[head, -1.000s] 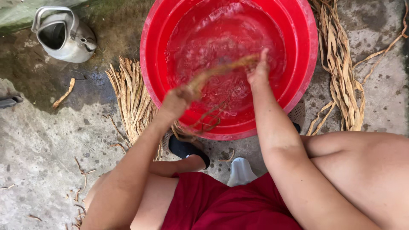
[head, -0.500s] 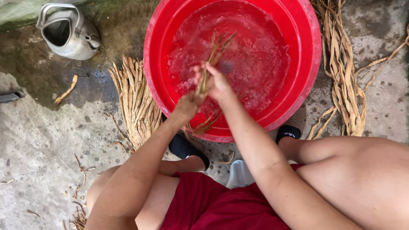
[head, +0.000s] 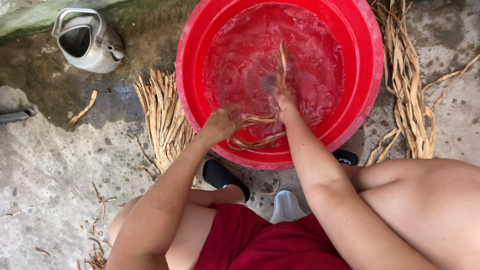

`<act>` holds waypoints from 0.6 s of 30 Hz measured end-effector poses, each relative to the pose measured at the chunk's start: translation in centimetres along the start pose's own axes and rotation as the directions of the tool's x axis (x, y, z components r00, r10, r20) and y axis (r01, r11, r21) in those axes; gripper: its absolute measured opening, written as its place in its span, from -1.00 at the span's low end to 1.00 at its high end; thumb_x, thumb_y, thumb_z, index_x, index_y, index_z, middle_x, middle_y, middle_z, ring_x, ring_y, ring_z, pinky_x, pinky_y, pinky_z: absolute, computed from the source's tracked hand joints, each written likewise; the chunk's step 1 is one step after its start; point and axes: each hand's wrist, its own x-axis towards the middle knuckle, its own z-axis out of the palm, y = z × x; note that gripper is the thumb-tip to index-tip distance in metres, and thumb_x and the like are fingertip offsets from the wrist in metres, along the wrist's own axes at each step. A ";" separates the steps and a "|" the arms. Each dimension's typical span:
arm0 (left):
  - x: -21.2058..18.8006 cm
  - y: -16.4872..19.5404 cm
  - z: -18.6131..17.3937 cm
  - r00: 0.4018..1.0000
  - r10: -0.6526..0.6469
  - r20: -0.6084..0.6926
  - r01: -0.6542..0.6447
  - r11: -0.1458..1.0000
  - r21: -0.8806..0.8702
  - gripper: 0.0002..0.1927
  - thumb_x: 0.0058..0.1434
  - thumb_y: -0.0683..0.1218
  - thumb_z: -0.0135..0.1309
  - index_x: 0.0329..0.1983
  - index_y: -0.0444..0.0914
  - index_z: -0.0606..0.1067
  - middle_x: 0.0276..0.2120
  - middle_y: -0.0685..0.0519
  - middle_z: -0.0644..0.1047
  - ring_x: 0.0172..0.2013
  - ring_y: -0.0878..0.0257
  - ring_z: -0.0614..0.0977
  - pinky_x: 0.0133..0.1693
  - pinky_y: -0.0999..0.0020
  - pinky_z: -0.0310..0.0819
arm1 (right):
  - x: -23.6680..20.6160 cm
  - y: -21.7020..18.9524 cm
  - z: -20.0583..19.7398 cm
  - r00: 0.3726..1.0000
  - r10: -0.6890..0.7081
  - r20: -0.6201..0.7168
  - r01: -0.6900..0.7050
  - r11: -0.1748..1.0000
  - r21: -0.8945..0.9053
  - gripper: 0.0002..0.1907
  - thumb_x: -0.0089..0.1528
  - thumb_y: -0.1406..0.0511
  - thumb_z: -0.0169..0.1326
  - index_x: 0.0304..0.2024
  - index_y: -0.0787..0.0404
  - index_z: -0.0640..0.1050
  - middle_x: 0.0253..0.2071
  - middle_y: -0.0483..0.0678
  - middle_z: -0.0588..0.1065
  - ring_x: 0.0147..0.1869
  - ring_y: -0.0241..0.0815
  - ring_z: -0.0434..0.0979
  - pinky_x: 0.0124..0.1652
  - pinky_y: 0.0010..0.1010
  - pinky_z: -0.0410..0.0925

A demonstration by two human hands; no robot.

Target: The person sits on a low stool and washes dried tobacco leaves in a red basin of water. They dip bundles of leaves into the water, swish and press them, then place the wetted leaves on the concrete beside the basin, working through the pile one bundle at a time.

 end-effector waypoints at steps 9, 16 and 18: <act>3.1 4.3 -4.4 0.990 0.015 -0.141 -0.066 0.930 -0.362 -0.43 0.34 0.24 0.04 0.19 -0.25 0.55 -0.12 -0.05 0.67 -0.07 0.19 0.66 0.05 0.25 0.49 | -7.9 -8.8 6.3 0.895 -0.237 0.377 0.224 0.971 0.077 -0.83 0.42 0.31 0.00 0.02 0.22 0.49 -0.30 -0.01 0.59 -0.39 -0.20 0.58 -0.36 -0.38 0.52; 3.0 8.6 -7.4 0.919 0.327 -0.219 -0.351 0.429 -0.832 -0.43 0.39 0.17 0.14 0.27 -0.31 0.47 -0.20 0.03 0.56 -0.30 0.29 0.52 -0.35 0.41 0.36 | -13.6 -12.6 9.6 0.715 -0.324 0.619 0.485 0.868 -0.106 -0.75 0.39 0.25 0.00 0.07 0.22 0.50 -0.25 -0.02 0.59 -0.28 -0.22 0.63 -0.29 -0.47 0.50; 2.7 9.2 -8.3 0.899 0.340 -0.275 -0.404 0.406 -0.820 -0.52 0.40 0.06 0.15 0.30 -0.23 0.48 -0.23 0.02 0.54 -0.37 0.25 0.43 -0.44 0.40 0.25 | -14.1 -13.2 10.0 0.668 -0.300 0.681 0.537 0.827 -0.163 -0.74 0.40 0.24 0.01 0.07 0.24 0.52 -0.22 0.00 0.59 -0.19 -0.21 0.63 -0.21 -0.41 0.50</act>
